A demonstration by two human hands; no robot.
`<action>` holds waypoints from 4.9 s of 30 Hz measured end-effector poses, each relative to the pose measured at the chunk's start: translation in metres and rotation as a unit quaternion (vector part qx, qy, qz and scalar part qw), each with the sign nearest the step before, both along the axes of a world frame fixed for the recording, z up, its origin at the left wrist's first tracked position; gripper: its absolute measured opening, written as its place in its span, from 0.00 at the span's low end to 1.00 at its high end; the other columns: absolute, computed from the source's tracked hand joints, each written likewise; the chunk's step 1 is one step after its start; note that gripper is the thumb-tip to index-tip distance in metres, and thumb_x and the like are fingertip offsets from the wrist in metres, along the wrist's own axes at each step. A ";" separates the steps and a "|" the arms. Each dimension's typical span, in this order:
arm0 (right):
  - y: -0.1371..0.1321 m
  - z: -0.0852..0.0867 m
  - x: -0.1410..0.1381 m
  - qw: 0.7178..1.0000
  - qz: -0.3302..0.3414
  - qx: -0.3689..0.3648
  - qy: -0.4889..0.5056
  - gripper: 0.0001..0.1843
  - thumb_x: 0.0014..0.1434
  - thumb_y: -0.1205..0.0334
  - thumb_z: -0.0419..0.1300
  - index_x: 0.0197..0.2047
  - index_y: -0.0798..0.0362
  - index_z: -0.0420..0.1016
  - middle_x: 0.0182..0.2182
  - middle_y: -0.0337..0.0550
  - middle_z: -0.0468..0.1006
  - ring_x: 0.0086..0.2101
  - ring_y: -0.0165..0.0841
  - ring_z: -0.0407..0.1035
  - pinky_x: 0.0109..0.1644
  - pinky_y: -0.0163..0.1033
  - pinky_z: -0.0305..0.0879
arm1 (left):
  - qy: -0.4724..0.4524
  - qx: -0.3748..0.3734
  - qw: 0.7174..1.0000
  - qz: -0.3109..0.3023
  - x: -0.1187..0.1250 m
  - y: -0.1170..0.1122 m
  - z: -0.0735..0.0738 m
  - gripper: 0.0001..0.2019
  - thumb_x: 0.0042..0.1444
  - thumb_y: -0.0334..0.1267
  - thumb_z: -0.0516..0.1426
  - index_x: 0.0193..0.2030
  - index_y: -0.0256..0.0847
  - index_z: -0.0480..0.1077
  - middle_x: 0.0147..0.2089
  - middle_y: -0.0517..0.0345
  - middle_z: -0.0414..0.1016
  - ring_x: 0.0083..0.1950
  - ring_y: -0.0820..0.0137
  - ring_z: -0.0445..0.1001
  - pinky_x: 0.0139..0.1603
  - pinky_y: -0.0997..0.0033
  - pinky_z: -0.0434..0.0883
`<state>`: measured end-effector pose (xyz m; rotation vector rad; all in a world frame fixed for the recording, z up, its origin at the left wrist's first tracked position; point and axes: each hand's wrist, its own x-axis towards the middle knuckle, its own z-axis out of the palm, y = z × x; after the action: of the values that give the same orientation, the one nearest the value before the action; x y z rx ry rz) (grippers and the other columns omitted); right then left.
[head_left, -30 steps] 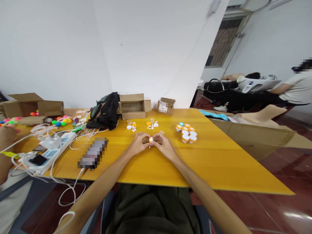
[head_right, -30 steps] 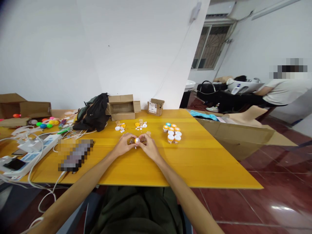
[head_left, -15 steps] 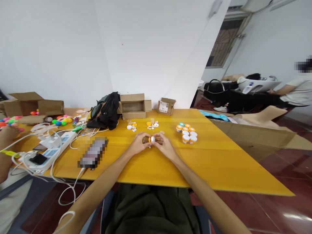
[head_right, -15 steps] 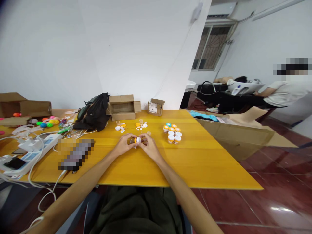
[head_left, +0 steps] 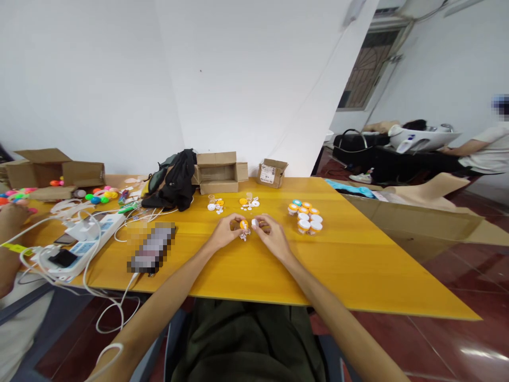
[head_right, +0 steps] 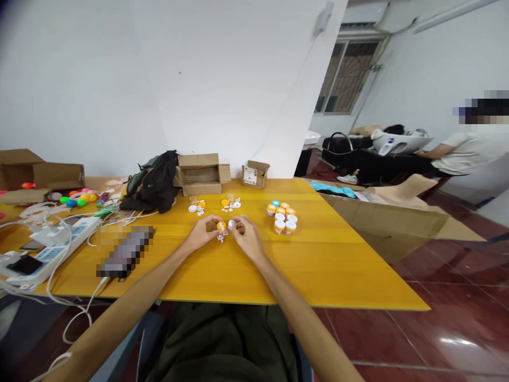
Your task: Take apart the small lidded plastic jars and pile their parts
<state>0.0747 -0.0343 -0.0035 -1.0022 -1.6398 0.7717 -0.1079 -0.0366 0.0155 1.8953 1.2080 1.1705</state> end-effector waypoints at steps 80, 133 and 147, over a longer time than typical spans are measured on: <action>-0.007 0.000 0.002 0.979 -0.003 0.135 -0.153 0.07 0.56 0.68 0.55 0.28 0.47 0.68 0.35 0.43 0.73 0.38 0.37 0.70 0.44 0.43 0.69 | -0.047 -0.010 0.998 0.031 -0.001 0.005 0.001 0.15 0.46 0.26 0.63 0.43 0.40 0.76 0.39 0.57 0.81 0.44 0.65 0.79 0.50 0.66 0.71; -0.006 0.002 -0.002 0.989 -0.018 0.138 -0.051 0.05 0.56 0.61 0.58 0.28 0.48 0.71 0.38 0.43 0.74 0.38 0.36 0.70 0.45 0.44 0.69 | 0.105 0.085 0.991 0.010 0.003 -0.003 -0.001 0.15 0.52 0.32 0.63 0.48 0.44 0.77 0.44 0.54 0.80 0.47 0.63 0.76 0.55 0.61 0.69; -0.002 -0.007 0.005 0.986 0.055 0.097 -0.124 0.06 0.53 0.66 0.59 0.26 0.48 0.72 0.41 0.45 0.75 0.43 0.38 0.72 0.50 0.47 0.69 | 0.013 0.030 0.998 0.052 -0.002 0.006 -0.003 0.15 0.48 0.30 0.63 0.45 0.42 0.77 0.45 0.55 0.81 0.47 0.63 0.78 0.55 0.61 0.71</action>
<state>0.0796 -0.0365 -0.0109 -0.9011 -1.9574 0.5627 -0.1097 -0.0303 0.0122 1.9164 1.3126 1.2547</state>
